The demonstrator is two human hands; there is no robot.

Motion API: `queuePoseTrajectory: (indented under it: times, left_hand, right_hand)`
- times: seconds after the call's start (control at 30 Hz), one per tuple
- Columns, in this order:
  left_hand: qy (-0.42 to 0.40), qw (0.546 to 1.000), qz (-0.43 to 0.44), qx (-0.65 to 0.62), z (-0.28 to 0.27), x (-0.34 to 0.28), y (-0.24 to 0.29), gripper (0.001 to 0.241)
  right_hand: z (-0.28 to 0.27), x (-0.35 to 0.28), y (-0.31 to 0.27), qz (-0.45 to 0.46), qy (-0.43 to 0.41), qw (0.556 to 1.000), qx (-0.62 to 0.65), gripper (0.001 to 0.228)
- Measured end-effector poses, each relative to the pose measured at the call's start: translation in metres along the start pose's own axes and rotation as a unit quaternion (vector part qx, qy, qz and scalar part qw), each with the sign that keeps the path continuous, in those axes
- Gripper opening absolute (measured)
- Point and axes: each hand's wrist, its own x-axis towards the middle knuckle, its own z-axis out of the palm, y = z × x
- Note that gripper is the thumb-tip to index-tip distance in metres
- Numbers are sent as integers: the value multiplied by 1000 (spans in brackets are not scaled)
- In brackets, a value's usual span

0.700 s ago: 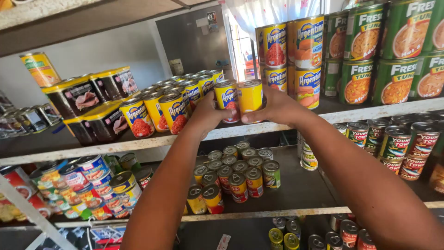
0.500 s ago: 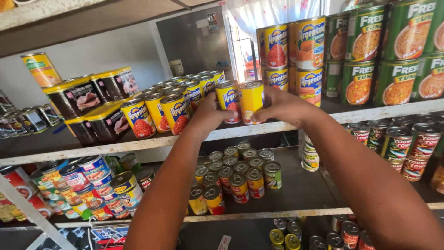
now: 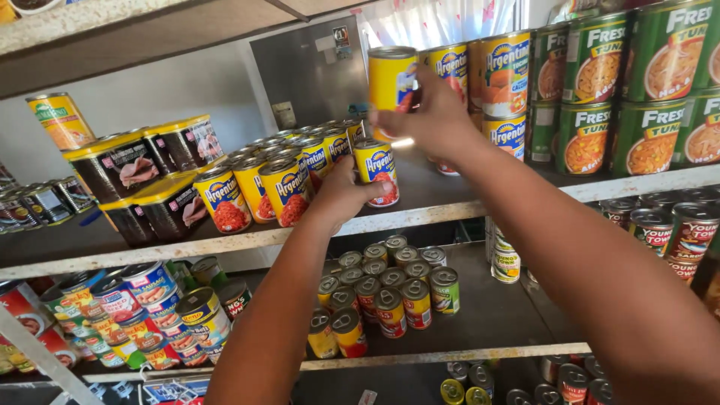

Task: Organizing and stacking various canned goods on grocery store shelves to ensure they are neatly aligned.

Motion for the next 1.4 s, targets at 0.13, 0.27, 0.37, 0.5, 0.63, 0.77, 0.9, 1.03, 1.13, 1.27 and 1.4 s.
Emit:
queuePoseTrajectory:
  times: [0.13,0.27,0.37,0.5,0.63,0.77,0.9,1.03,1.13,1.27,1.4]
  left_hand:
    - [13,999,-9,49,-1,2,0,60]
    - [14,998,0,61,-1,0,-1,59]
    - [12,998,8,58,-1,4,-3,59]
    - [-1,999,6,37,-1,2,-5,59]
    - [14,996,0,89,0,4,-3,61]
    - [23,993,16,111,-1,2,-2,63]
    - [23,993,-10,115,0,-3,7,61]
    - [-1,999,30,42,0,7,-10,61]
    - [17,997,12,70,0,3,-3,66]
    - [19,995,3,98,0,6,-3,65]
    - [34,983,3,180,0,9,3,67]
  right_hand:
    - [15,14,15,-20,-8,994,-104,62]
    - [26,11,8,-4,12,984,-177,75]
    - [27,8,7,14,-2,984,-178,76]
    - [22,3,13,6,-56,990,-127,71]
    - [29,6,12,28,-34,988,-147,65]
    - [39,3,2,59,4,974,-220,60]
    - [36,2,6,68,3,974,-218,62]
    - [29,2,10,63,-4,976,-207,65]
    - [28,3,20,34,-29,982,-185,65]
    - [29,4,23,62,-25,985,-160,63]
    - [30,7,30,80,-6,982,-170,66]
